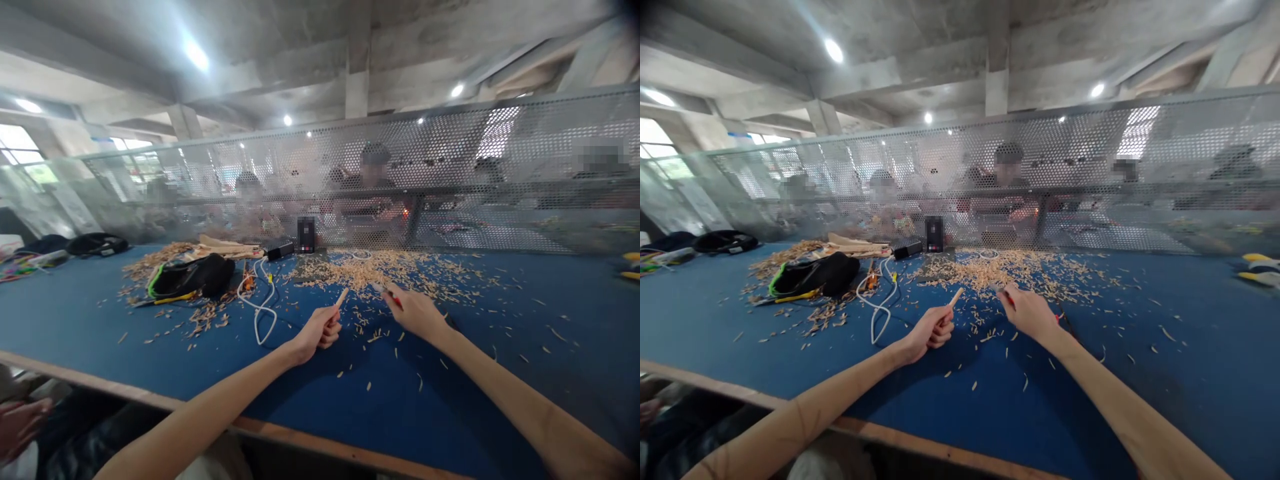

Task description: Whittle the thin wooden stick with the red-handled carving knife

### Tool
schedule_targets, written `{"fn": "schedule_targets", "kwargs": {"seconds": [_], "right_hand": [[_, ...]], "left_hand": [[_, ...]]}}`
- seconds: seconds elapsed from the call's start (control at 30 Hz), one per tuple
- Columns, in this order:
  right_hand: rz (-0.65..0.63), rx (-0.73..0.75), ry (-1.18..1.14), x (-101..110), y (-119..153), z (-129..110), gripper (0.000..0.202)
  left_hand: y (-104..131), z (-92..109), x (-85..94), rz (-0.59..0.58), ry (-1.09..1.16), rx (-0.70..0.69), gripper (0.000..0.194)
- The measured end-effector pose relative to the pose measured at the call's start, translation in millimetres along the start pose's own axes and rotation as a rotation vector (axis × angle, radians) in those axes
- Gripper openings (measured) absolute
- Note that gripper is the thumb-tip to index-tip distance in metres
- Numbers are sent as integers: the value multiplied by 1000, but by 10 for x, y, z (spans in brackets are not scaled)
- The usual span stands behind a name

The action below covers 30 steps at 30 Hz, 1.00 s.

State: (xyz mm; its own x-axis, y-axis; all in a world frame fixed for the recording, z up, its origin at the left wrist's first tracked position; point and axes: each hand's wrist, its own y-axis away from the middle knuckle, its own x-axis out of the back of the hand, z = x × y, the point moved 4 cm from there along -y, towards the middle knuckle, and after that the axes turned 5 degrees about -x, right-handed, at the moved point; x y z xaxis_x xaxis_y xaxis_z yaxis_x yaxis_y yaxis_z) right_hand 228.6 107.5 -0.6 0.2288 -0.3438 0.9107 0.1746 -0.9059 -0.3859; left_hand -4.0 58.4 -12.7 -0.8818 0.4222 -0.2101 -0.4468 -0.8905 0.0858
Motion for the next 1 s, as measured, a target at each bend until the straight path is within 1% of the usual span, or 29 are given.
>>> {"fn": "schedule_targets", "kwargs": {"seconds": [0.1, 0.2, 0.27, 0.37, 0.53, 0.67, 0.77, 0.9, 1.0], "right_hand": [[9, 116, -108, 28, 157, -374, 35], [-32, 222, -163, 44, 280, -722, 33], [-68, 254, -145, 41, 321, -834, 31], [-107, 266, -118, 25, 337, -860, 29], [-127, 265, -116, 23, 335, -835, 30], [-142, 261, -46, 48, 325, -815, 33], [-122, 279, 7, 64, 314, -795, 36], [-79, 293, 65, 56, 289, -753, 38], [-62, 271, 80, 34, 248, -663, 39]], "left_hand": [[-5, 6, -2, -48, 39, 8, 35], [6, 14, 8, -8, -25, -34, 30], [17, 8, -2, 21, -99, -35, 29], [25, 6, -38, 28, -194, -25, 28], [14, 35, -104, -18, -327, -44, 23], [10, 48, -127, -12, -339, -69, 30], [12, 44, -138, -1, -361, -72, 35], [6, 24, -124, 26, -373, -60, 32], [-11, -1, -82, 45, -356, -29, 32]]}}
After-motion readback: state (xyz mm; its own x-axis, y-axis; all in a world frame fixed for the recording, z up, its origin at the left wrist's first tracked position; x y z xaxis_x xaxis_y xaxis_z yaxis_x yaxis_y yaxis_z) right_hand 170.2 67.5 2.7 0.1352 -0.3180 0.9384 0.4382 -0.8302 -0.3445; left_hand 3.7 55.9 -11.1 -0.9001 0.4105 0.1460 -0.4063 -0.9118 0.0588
